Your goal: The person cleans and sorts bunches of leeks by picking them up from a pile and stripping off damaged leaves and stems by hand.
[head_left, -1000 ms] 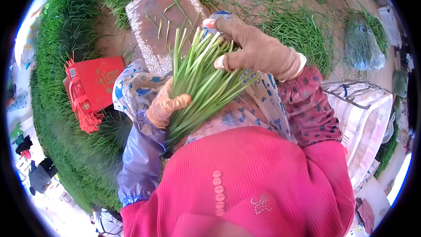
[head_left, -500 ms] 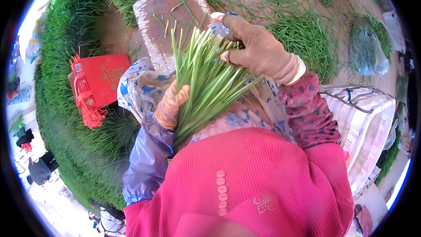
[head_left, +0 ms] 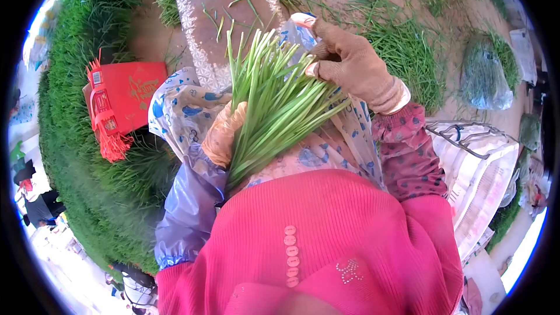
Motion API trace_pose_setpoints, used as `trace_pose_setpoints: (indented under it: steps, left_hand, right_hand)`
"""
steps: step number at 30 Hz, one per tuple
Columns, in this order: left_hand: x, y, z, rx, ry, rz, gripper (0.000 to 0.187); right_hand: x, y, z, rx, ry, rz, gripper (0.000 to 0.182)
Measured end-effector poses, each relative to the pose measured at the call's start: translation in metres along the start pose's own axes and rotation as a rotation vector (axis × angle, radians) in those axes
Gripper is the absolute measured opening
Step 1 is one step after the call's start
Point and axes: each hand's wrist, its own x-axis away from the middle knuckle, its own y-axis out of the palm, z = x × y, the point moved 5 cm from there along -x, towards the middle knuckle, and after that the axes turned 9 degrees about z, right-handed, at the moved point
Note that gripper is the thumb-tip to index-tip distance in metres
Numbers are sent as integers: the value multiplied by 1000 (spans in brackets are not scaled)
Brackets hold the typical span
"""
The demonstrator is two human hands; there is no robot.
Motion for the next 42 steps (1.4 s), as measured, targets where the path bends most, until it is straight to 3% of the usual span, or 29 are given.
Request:
trace_pose_setpoints:
  steps: [2,4,5,7,8,10,12,14,17,22,23,24,27,30,33,34,36,37,39,42]
  left_hand:
    - [-2,-4,-2,-2,16,-2,46]
    - [-2,-6,-4,-3,30,-2,45]
    - [-1,-6,-4,14,15,-6,44]
    - [-2,-6,-5,39,4,-10,43]
    - [-1,-5,-5,45,-1,-16,42]
    - [-2,-6,-5,56,3,-18,41]
    - [-4,-8,-7,71,-19,-3,40]
    - [-2,-3,-1,30,1,-12,40]
    - [-1,2,2,13,27,-27,40]
    - [2,2,3,73,13,-20,40]
    - [-1,-2,3,-40,43,-32,49]
    - [-2,-3,4,-154,72,-49,59]
    - [-2,-2,3,-128,58,-76,60]
    - [0,-3,-1,-6,1,-28,59]
    - [-6,-16,-4,-156,93,-92,58]
    - [-5,-15,-5,-152,95,-91,58]
    - [-5,-11,-5,-60,41,-78,58]
    - [-6,-9,-6,-58,41,-78,58]
    - [-7,-7,-8,46,6,-66,58]
    - [-5,-2,-3,32,-22,-119,60]
  right_hand:
    - [-1,0,6,-64,0,69,61]
    - [-1,-8,5,257,-141,284,50]
    - [-3,-11,4,259,-143,280,50]
    - [-3,-39,-5,434,-291,587,39]
    - [-6,-48,-2,438,-295,579,39]
    - [-9,-73,3,366,-240,767,33]
    - [-6,-53,-19,250,-158,658,32]
    - [-7,-15,-40,360,-521,240,32]
    - [-9,18,-57,601,-711,161,28]
    - [-17,23,-41,573,-754,72,19]
    - [-17,24,-40,579,-759,56,15]
    - [-16,24,-43,583,-758,53,15]
    - [-11,19,-50,802,-811,143,10]
    - [-12,-25,-36,1128,-467,428,10]
    - [-14,-116,-30,958,-135,813,21]
    - [-11,-125,-27,960,-138,811,21]
    - [-4,-127,-42,1165,-343,933,29]
    - [-1,-116,-46,1009,-476,741,38]
    - [2,-67,-49,809,-525,423,38]
    - [6,-5,-57,815,-681,330,29]
